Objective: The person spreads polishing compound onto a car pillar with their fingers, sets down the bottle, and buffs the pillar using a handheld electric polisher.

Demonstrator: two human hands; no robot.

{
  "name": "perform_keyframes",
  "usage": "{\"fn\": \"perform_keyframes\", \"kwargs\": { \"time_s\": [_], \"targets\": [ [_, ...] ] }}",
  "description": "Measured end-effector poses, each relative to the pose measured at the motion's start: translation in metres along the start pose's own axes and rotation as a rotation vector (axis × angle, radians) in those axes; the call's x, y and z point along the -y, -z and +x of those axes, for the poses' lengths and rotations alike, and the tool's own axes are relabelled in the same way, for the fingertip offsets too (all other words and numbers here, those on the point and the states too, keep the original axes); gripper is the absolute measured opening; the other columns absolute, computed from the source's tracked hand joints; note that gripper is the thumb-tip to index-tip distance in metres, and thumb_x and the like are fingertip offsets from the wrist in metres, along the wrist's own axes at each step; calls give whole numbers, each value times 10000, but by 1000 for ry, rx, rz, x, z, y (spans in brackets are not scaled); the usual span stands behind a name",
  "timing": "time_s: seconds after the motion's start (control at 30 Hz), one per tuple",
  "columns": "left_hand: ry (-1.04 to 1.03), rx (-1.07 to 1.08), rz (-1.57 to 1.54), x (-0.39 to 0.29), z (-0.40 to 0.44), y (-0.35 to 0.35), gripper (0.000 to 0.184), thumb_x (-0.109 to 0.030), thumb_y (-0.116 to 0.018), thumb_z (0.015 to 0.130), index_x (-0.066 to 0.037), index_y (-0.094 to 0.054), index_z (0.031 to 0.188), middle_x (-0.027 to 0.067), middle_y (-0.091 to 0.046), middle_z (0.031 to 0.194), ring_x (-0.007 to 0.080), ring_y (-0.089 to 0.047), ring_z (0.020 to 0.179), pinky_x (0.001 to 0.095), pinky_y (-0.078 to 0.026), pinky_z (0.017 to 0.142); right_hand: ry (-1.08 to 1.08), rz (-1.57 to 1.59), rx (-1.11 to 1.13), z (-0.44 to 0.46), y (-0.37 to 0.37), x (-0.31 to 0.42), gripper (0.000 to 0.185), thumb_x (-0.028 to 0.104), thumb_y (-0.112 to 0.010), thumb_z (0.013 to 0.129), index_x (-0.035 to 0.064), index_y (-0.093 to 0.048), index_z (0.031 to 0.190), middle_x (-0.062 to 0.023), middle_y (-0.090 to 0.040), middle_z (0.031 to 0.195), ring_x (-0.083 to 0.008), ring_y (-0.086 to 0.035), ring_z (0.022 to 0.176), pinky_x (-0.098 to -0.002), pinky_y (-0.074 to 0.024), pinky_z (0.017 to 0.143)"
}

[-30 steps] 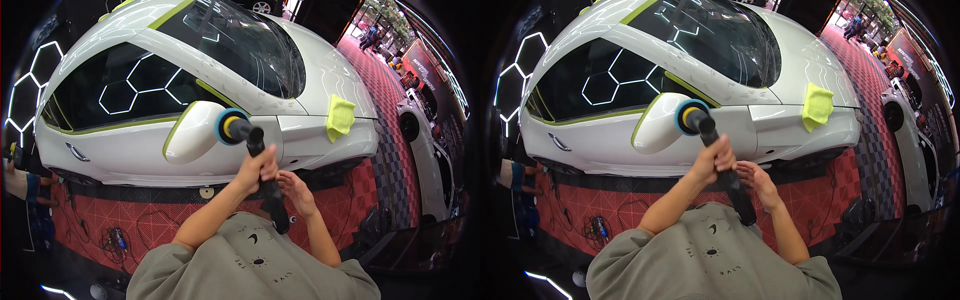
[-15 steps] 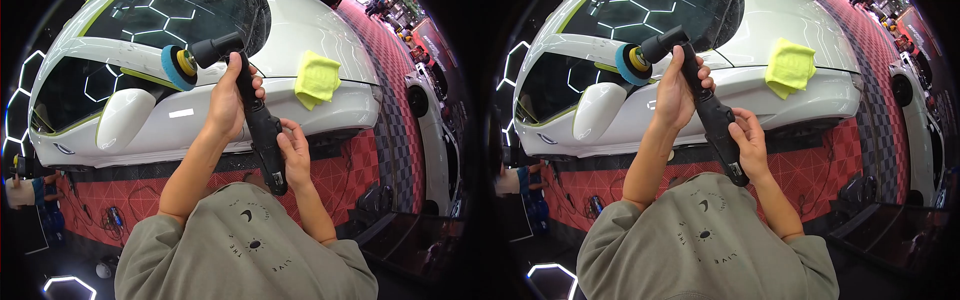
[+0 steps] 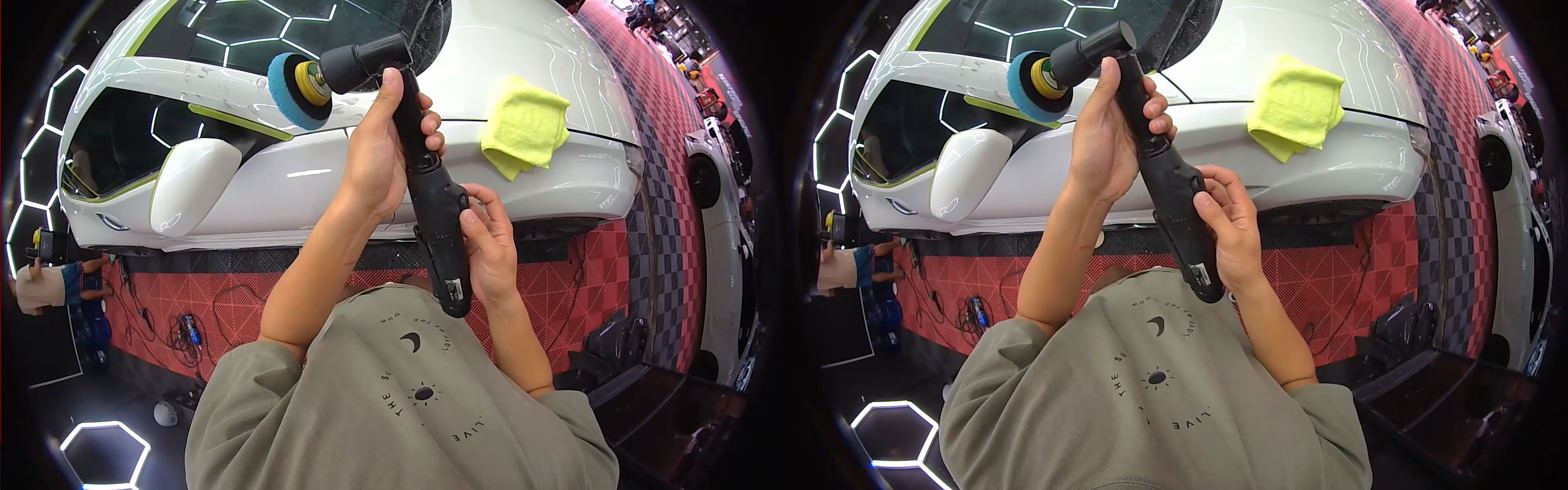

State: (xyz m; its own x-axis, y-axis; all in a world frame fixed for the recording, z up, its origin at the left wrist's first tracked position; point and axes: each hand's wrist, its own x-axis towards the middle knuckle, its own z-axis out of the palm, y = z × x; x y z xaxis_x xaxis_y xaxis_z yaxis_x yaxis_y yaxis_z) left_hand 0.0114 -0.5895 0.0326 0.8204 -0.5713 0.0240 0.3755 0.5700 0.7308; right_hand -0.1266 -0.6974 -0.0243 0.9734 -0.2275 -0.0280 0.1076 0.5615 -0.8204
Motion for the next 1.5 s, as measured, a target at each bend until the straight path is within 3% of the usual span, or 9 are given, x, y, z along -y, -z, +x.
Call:
{"fn": "perform_keyframes", "kwargs": {
  "time_s": [0.6,0.8,0.9,0.97,1.1,1.17,1.23,1.3,1.5],
  "targets": [
    [22,-44,-36,12,43,41,523,-576,-393,993,-67,-505,946,20,-485,720,143,-480,654,333,-437,729,-173,45,-36,47,16,-11,444,102,-570,965,9,-478,1389,-97,-637,1162,-136,-649,967,-281,-560,820],
    [89,73,-130,-4,72,65,525,-584,-400,987,-73,-513,945,12,-483,711,132,-480,652,327,-437,729,-160,153,-83,71,-9,-22,673,217,-655,914,23,-340,1477,-128,-610,1223,-184,-658,972,-335,-553,857],
    [188,145,-206,-1,87,71,538,-608,-416,970,-81,-521,948,6,-496,714,126,-472,629,318,-439,714,5,-95,33,77,5,-38,821,299,-719,853,11,-286,1489,-168,-578,1262,-234,-658,1004,-373,-539,890],
    [294,191,-306,14,97,75,541,-614,-432,962,-81,-521,947,7,-500,714,126,-471,621,312,-437,698,-321,-321,250,70,21,-43,876,334,-751,813,3,-275,1470,-198,-558,1264,-278,-649,1042,-395,-528,915],
    [435,255,-363,41,107,86,536,-618,-459,950,-86,-512,928,7,-497,703,125,-472,615,291,-438,678,-257,-331,-78,56,4,-60,764,304,-700,862,4,-300,1440,-203,-557,1248,-298,-641,1065,-406,-515,938],
    [526,141,-330,55,111,84,534,-616,-461,950,-85,-504,920,5,-488,695,123,-469,605,293,-441,658,30,-271,-295,58,-8,-59,679,282,-630,916,24,-275,1435,-185,-548,1248,-329,-637,1058,-459,-523,957],
    [516,128,-292,53,119,79,537,-621,-457,949,-86,-493,933,-2,-478,689,118,-470,594,307,-455,659,60,-333,-360,57,-1,-57,466,182,-525,983,34,-341,1384,-164,-559,1221,-281,-642,1035,-428,-546,916],
    [513,126,-295,41,123,73,537,-622,-443,955,-88,-489,942,-3,-478,695,114,-472,599,307,-458,669,62,-201,-428,57,-12,-48,406,172,-533,992,27,-392,1344,-135,-594,1200,-151,-620,980,-292,-521,849],
    [416,141,-214,33,132,48,542,-623,-418,964,-86,-485,943,-7,-468,699,105,-475,610,304,-453,679,92,-191,-377,69,4,-26,319,192,-516,1009,29,-424,1268,-121,-629,1112,-137,-629,942,-267,-531,801]
  ]
}}
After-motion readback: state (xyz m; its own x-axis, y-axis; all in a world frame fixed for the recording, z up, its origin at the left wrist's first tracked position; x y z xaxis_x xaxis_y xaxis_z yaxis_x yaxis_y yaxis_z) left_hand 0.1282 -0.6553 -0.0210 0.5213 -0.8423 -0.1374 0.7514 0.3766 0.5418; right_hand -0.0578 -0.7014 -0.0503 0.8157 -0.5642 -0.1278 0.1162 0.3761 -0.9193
